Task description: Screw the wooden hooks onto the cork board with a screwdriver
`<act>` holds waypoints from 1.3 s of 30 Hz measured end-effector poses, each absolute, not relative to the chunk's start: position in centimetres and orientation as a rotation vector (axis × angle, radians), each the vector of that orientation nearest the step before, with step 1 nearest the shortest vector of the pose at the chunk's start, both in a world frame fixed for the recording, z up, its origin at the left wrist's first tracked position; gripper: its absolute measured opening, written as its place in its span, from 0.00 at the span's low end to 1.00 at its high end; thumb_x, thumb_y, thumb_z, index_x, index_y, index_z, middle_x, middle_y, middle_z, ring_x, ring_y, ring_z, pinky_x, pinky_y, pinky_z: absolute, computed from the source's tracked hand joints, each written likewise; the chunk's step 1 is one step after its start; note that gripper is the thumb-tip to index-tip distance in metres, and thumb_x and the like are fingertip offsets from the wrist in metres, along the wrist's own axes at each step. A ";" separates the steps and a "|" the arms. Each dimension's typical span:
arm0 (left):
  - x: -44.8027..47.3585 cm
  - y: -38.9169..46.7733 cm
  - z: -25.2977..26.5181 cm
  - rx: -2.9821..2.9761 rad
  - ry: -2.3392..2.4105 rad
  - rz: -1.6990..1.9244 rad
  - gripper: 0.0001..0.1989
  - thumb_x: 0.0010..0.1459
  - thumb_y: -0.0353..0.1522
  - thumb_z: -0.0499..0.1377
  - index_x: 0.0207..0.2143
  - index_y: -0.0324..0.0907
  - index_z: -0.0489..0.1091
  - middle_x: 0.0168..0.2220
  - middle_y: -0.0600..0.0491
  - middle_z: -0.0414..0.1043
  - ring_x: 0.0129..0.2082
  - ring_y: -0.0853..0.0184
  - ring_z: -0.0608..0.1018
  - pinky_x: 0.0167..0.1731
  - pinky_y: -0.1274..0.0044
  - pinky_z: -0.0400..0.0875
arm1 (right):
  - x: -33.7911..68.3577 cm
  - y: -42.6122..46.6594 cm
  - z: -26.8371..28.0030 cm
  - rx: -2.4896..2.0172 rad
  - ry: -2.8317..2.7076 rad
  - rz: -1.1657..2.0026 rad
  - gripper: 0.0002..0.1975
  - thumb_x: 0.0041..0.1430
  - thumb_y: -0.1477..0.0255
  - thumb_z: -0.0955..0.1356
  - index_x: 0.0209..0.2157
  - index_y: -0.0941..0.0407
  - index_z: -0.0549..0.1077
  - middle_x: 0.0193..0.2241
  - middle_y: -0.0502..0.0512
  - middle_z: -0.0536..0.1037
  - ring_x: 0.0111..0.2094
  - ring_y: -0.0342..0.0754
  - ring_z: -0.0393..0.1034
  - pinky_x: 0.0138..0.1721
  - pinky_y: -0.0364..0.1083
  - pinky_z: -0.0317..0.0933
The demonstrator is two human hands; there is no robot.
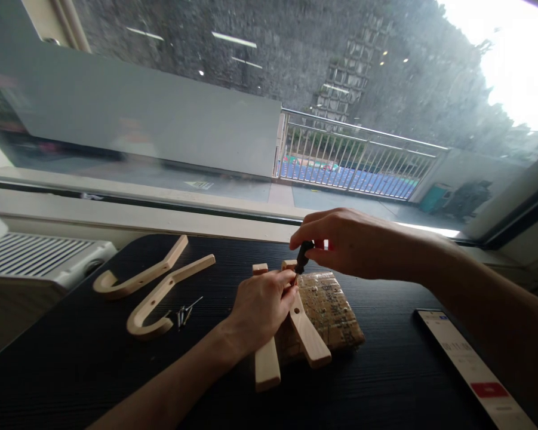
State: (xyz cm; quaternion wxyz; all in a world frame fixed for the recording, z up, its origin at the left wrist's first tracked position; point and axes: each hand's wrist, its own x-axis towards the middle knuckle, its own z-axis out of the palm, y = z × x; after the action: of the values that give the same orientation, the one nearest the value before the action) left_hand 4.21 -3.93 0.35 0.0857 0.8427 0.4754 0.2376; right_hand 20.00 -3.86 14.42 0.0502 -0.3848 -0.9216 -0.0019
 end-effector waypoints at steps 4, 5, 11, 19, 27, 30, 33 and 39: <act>4.3 -4.0 0.5 2.500 1.415 0.699 0.07 0.59 0.35 0.49 0.35 0.50 0.66 0.31 0.59 0.75 0.30 0.67 0.75 0.26 0.78 0.59 | 20.1 -3.6 14.3 -1.141 -2.831 -0.036 0.13 0.57 0.73 0.61 0.38 0.54 0.75 0.33 0.52 0.76 0.31 0.42 0.67 0.30 0.41 0.54; 4.3 -4.0 0.5 2.498 1.412 0.698 0.07 0.59 0.35 0.49 0.35 0.50 0.66 0.31 0.59 0.75 0.31 0.67 0.75 0.27 0.78 0.59 | 20.1 -3.5 14.2 -1.155 -2.824 -0.056 0.13 0.58 0.73 0.61 0.39 0.55 0.75 0.33 0.52 0.76 0.31 0.42 0.67 0.30 0.41 0.54; 4.3 -3.9 0.5 2.492 1.405 0.688 0.08 0.59 0.35 0.48 0.35 0.49 0.67 0.32 0.58 0.75 0.30 0.68 0.75 0.27 0.78 0.59 | 19.9 -3.4 14.1 -1.225 -2.799 -0.094 0.12 0.58 0.69 0.61 0.33 0.56 0.75 0.27 0.51 0.76 0.26 0.41 0.65 0.28 0.41 0.52; 4.3 -4.0 0.5 2.504 1.423 0.689 0.08 0.59 0.34 0.48 0.34 0.49 0.67 0.31 0.58 0.75 0.30 0.67 0.75 0.27 0.78 0.59 | 20.2 -3.9 14.4 -1.254 -2.825 0.006 0.11 0.55 0.68 0.64 0.40 0.51 0.73 0.25 0.49 0.75 0.23 0.40 0.61 0.24 0.40 0.48; 4.4 -4.1 0.7 2.486 1.413 0.709 0.07 0.58 0.35 0.50 0.33 0.49 0.67 0.28 0.59 0.74 0.27 0.69 0.75 0.24 0.78 0.57 | 20.3 -3.6 14.0 -1.323 -2.804 -0.084 0.11 0.56 0.66 0.62 0.34 0.54 0.74 0.21 0.49 0.72 0.20 0.38 0.56 0.22 0.41 0.45; 4.4 -4.1 0.7 2.495 1.416 0.717 0.06 0.58 0.35 0.50 0.32 0.49 0.67 0.29 0.60 0.74 0.28 0.68 0.75 0.25 0.78 0.57 | 20.1 -3.9 14.1 -1.384 -2.789 -0.137 0.13 0.56 0.62 0.62 0.32 0.55 0.74 0.20 0.49 0.72 0.19 0.39 0.55 0.21 0.41 0.44; 4.4 -4.0 0.6 2.499 1.419 0.701 0.07 0.58 0.35 0.50 0.34 0.49 0.67 0.30 0.59 0.75 0.29 0.68 0.75 0.26 0.78 0.58 | 20.1 -4.0 14.3 -1.404 -2.780 -0.148 0.14 0.54 0.61 0.63 0.34 0.54 0.74 0.22 0.50 0.73 0.20 0.40 0.58 0.22 0.41 0.45; 4.3 -4.0 0.7 2.482 1.431 0.673 0.08 0.59 0.35 0.50 0.35 0.49 0.68 0.31 0.59 0.75 0.30 0.67 0.76 0.27 0.78 0.59 | 20.5 -3.7 14.3 -1.217 -2.805 0.058 0.13 0.54 0.72 0.63 0.41 0.52 0.73 0.32 0.51 0.76 0.29 0.41 0.65 0.28 0.41 0.52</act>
State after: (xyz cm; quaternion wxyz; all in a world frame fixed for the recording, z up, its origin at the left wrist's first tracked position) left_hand 4.34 -3.98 0.69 0.0991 0.8393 0.4838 0.2275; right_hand 20.46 -3.68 14.29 0.0419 -0.3977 -0.9164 0.0191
